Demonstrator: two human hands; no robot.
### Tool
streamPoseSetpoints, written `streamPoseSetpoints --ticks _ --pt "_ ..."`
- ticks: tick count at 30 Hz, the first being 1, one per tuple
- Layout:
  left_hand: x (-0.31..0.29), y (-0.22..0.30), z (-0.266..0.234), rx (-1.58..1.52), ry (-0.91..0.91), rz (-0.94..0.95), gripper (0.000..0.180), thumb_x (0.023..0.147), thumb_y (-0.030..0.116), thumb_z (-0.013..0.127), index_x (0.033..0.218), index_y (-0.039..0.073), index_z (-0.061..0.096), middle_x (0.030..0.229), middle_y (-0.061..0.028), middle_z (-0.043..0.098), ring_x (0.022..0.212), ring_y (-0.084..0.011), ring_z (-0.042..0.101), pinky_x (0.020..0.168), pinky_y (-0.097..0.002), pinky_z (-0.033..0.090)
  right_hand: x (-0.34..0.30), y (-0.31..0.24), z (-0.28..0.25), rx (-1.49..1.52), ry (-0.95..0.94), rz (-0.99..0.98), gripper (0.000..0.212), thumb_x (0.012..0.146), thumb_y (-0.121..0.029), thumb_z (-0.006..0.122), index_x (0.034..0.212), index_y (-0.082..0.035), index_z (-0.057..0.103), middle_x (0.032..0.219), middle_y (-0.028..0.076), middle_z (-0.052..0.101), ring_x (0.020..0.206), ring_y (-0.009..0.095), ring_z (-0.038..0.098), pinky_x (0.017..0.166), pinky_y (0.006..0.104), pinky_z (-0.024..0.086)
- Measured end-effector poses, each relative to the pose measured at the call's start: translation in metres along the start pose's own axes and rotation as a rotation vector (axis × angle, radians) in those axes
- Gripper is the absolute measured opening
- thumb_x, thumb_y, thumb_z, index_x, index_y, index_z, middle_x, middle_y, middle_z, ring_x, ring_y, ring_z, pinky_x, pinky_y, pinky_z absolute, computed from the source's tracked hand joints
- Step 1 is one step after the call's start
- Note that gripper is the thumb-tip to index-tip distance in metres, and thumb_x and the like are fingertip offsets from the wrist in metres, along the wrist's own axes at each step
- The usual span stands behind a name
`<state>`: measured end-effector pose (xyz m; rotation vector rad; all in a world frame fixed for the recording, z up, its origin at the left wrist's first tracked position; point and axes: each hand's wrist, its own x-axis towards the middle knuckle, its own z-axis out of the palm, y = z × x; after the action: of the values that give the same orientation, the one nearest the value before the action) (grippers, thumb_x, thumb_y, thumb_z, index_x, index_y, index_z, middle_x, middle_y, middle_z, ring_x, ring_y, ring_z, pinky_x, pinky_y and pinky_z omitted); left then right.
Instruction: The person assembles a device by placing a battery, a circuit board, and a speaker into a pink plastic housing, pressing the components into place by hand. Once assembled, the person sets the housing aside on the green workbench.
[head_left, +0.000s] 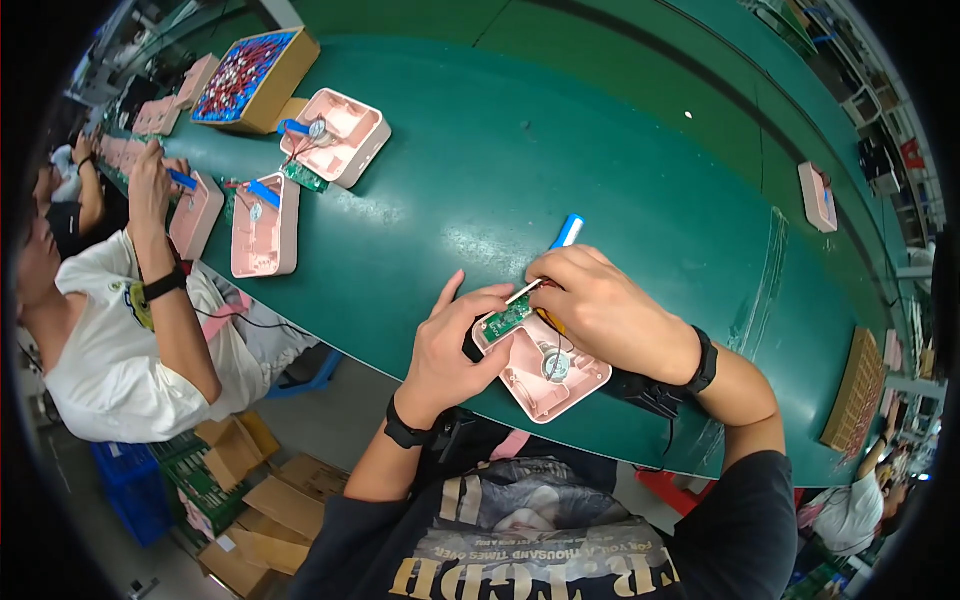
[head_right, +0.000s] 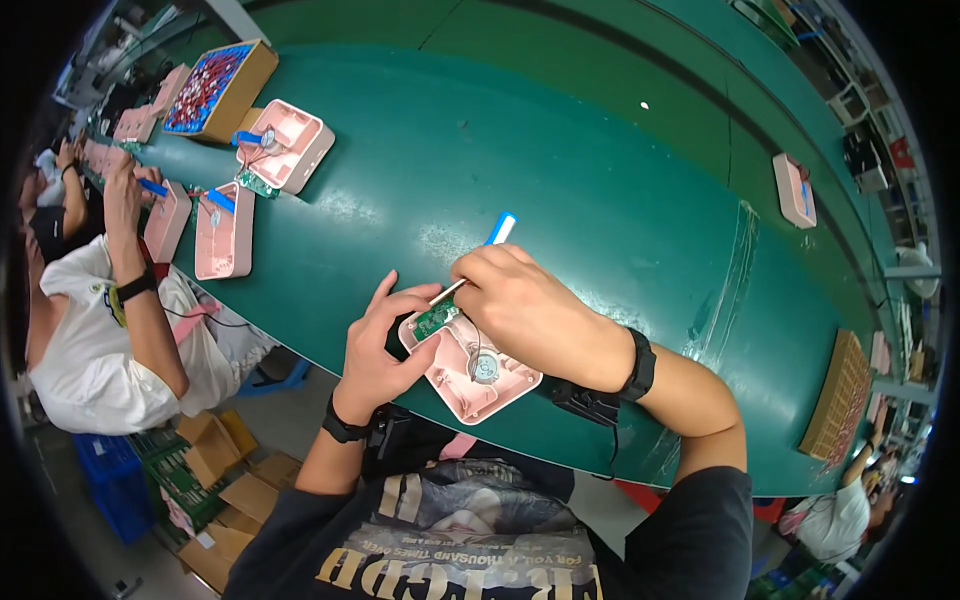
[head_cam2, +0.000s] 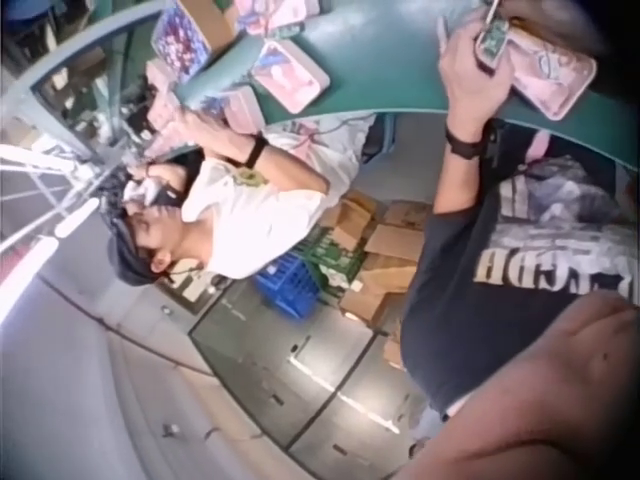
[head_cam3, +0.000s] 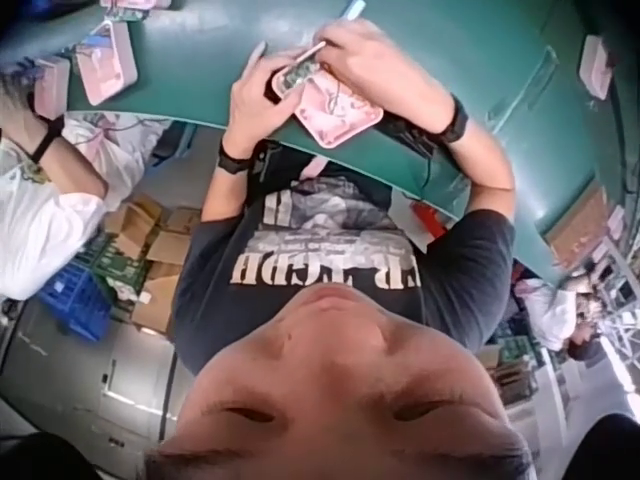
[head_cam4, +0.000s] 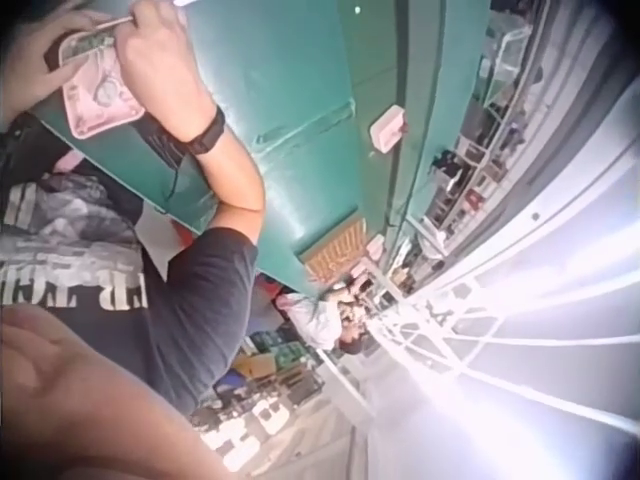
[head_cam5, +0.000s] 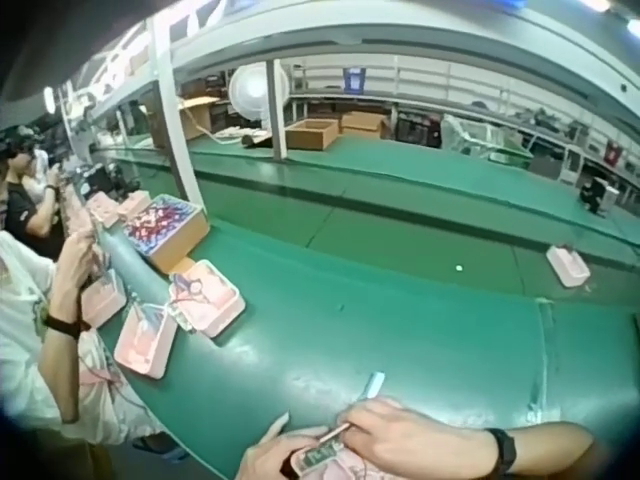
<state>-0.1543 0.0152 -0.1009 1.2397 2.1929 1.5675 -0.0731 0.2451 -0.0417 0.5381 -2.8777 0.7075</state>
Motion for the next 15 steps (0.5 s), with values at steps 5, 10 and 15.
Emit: streamPoseSetpoints --ticks 5,10,15 --pt "0.004 0.005 -0.002 0.086 -0.028 0.089 0.028 0.083 0.005 0.076 0.111 0.003 0.076 0.122 -0.0154 0.078 0.106 -0.0320 0.077 0.113 -0.0533 0.053 0.001 0.007 0.001 0.079 -0.032 0.038 0.017 0.085 -0.008 0.078 0.100 -0.002 0.078 0.122 0.013 0.070 0.119 0.029 0.065 0.105 0.0416 0.051" --pt "0.002 0.008 0.005 0.277 -0.005 0.144 0.020 0.084 0.001 0.074 0.103 0.000 0.079 0.118 -0.0181 0.078 0.107 -0.0364 0.075 0.100 -0.0473 0.058 -0.004 0.016 -0.001 0.030 -0.038 -0.024 0.017 0.087 -0.009 0.077 0.103 -0.004 0.079 0.127 0.012 0.069 0.125 0.030 0.063 0.108 0.0419 0.049" --pt "-0.001 0.009 0.009 0.354 0.074 0.123 0.019 0.085 0.001 0.075 0.103 0.000 0.079 0.112 -0.0173 0.077 0.096 -0.0359 0.072 0.086 -0.0432 0.058 0.000 0.051 -0.025 0.076 0.059 -0.005 0.019 0.091 -0.008 0.073 0.109 -0.006 0.078 0.128 0.011 0.068 0.124 0.031 0.063 0.108 0.0424 0.049"
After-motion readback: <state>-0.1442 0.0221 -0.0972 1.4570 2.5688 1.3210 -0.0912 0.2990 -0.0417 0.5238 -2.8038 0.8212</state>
